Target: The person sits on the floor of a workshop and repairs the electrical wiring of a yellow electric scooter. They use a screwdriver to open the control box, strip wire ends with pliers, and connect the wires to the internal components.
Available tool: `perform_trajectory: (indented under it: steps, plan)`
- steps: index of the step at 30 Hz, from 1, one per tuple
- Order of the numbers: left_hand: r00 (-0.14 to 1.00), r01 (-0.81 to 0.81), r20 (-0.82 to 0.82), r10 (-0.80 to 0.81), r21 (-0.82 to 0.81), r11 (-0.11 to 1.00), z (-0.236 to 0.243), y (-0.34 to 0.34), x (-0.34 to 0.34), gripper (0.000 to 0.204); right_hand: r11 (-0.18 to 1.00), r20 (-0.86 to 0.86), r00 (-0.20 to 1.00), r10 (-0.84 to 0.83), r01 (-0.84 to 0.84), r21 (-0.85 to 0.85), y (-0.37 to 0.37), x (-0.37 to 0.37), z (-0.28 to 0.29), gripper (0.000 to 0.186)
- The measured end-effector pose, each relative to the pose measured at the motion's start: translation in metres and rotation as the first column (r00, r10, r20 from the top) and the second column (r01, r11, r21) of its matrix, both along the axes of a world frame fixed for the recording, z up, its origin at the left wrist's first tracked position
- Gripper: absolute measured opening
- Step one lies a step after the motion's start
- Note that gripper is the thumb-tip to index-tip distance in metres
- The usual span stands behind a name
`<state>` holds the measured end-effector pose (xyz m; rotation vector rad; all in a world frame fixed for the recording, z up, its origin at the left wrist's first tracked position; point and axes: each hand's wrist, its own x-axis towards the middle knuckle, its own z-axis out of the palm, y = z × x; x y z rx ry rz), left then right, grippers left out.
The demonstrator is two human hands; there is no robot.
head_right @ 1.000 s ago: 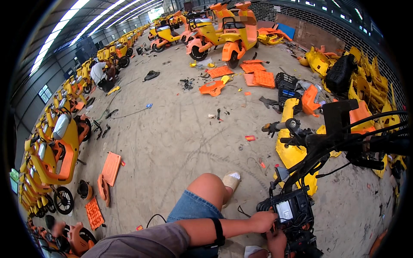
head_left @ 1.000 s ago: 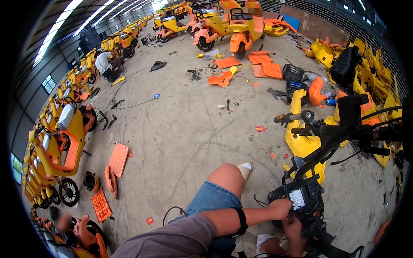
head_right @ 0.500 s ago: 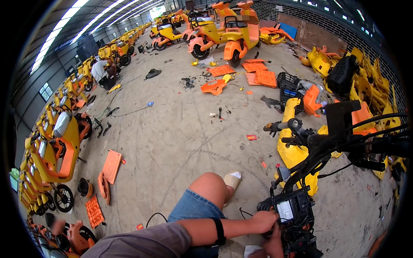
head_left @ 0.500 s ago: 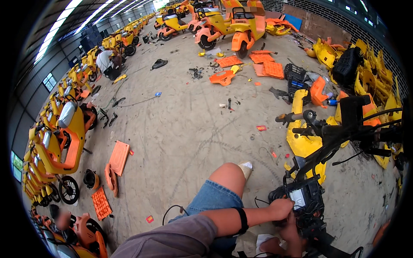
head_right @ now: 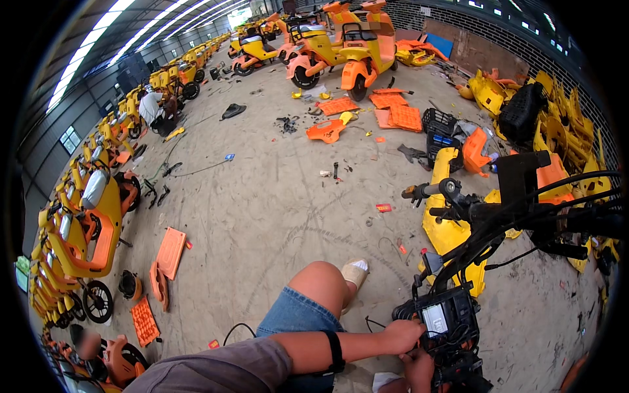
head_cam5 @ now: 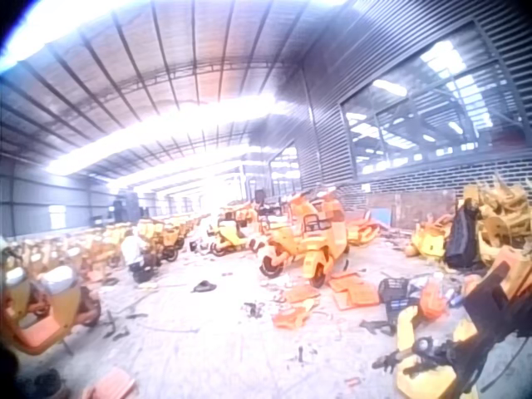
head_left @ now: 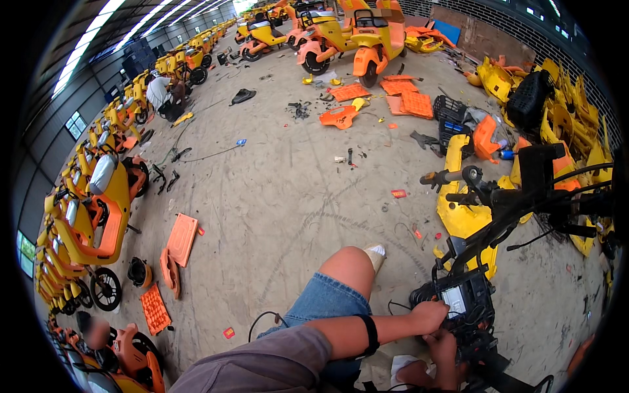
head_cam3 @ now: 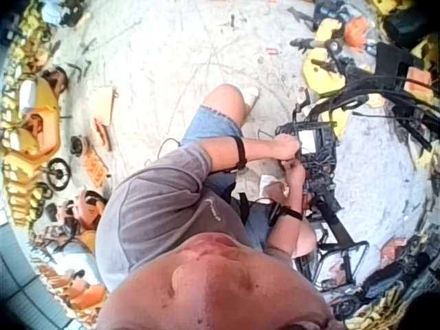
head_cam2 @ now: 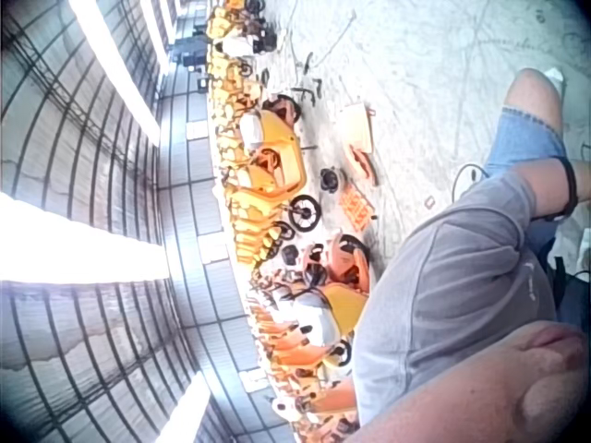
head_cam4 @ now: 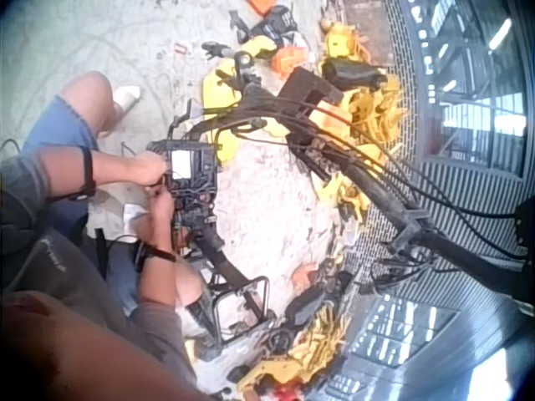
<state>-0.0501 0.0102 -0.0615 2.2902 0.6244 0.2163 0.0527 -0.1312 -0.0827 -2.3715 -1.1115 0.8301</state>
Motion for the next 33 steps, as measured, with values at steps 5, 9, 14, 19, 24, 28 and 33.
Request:
perform_trajectory:
  steps: [5, 9, 14, 19, 24, 28, 33]
  plan:
    - [1.0, 0.002, 0.006, -0.002, 0.017, 1.0, -0.01, -0.001, 0.003, 0.021, 0.992, -0.02, 0.993, 0.12, -0.121, -0.047, -0.004, 0.007, -0.012, 0.029]
    - [1.0, 0.004, 0.002, -0.004, 0.007, 1.0, -0.009, -0.001, 0.003, 0.02, 0.958, -0.004, 0.958, 0.285, -0.285, -0.019, -0.009, 0.009, -0.018, 0.032]
    - [1.0, 0.008, 0.006, -0.008, 0.018, 1.0, -0.008, -0.002, 0.001, 0.019, 0.952, -0.035, 0.971, 0.235, -0.223, 0.208, -0.007, -0.002, -0.018, 0.03]
    - [1.0, 0.014, -0.008, -0.014, 0.01, 1.0, -0.003, -0.002, 0.001, 0.019, 0.955, -0.15, 0.948, 0.282, -0.292, -0.045, -0.007, 0.017, -0.03, 0.039]
    - [0.999, -0.038, -0.012, 0.038, 0.004, 0.999, -0.007, -0.004, 0.003, 0.026, 0.932, -0.082, 0.931, 0.357, -0.361, -0.037, -0.005, 0.002, -0.012, 0.039]
    - [1.0, 0.006, 0.019, -0.006, -0.002, 1.0, -0.006, -0.003, 0.002, 0.019, 0.952, -0.09, 0.949, 0.303, -0.305, -0.01, 0.002, -0.003, -0.008, 0.037]
    - [0.999, -0.017, 0.029, 0.018, -0.007, 1.0, -0.015, -0.002, 0.004, 0.021, 0.924, -0.196, 0.947, 0.255, -0.178, 0.339, 0.001, -0.014, -0.011, 0.033]
